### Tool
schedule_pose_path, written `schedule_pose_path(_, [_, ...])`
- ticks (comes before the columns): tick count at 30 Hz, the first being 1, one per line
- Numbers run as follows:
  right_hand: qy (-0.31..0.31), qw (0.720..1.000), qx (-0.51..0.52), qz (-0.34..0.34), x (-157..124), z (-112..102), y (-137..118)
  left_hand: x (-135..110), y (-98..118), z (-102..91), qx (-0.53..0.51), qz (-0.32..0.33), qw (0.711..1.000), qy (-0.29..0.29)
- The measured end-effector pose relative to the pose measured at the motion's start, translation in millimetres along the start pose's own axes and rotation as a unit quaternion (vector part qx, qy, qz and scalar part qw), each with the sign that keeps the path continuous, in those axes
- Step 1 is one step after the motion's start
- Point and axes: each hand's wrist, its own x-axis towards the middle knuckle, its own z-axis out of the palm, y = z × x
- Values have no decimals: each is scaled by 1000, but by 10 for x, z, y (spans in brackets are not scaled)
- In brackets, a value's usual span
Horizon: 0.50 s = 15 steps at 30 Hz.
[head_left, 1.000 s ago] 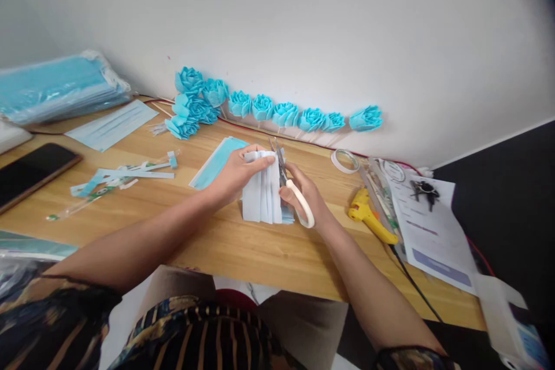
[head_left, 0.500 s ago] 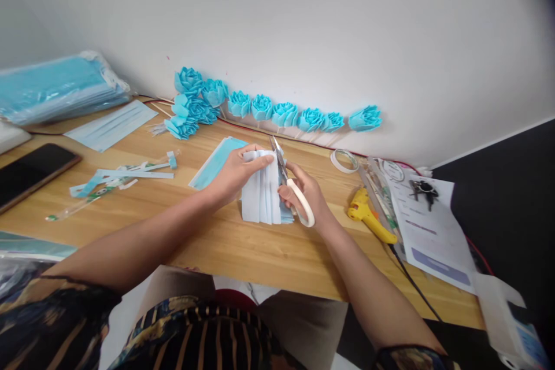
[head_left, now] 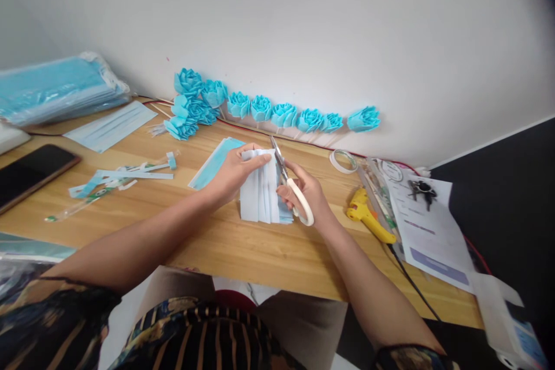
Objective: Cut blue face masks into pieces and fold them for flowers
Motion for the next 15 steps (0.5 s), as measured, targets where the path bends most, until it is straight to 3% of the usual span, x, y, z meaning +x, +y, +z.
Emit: schedule_pose_path(15, [22, 1000, 4, -2, 2, -52, -72, 32, 14, -69, 0, -12, 1000, 14])
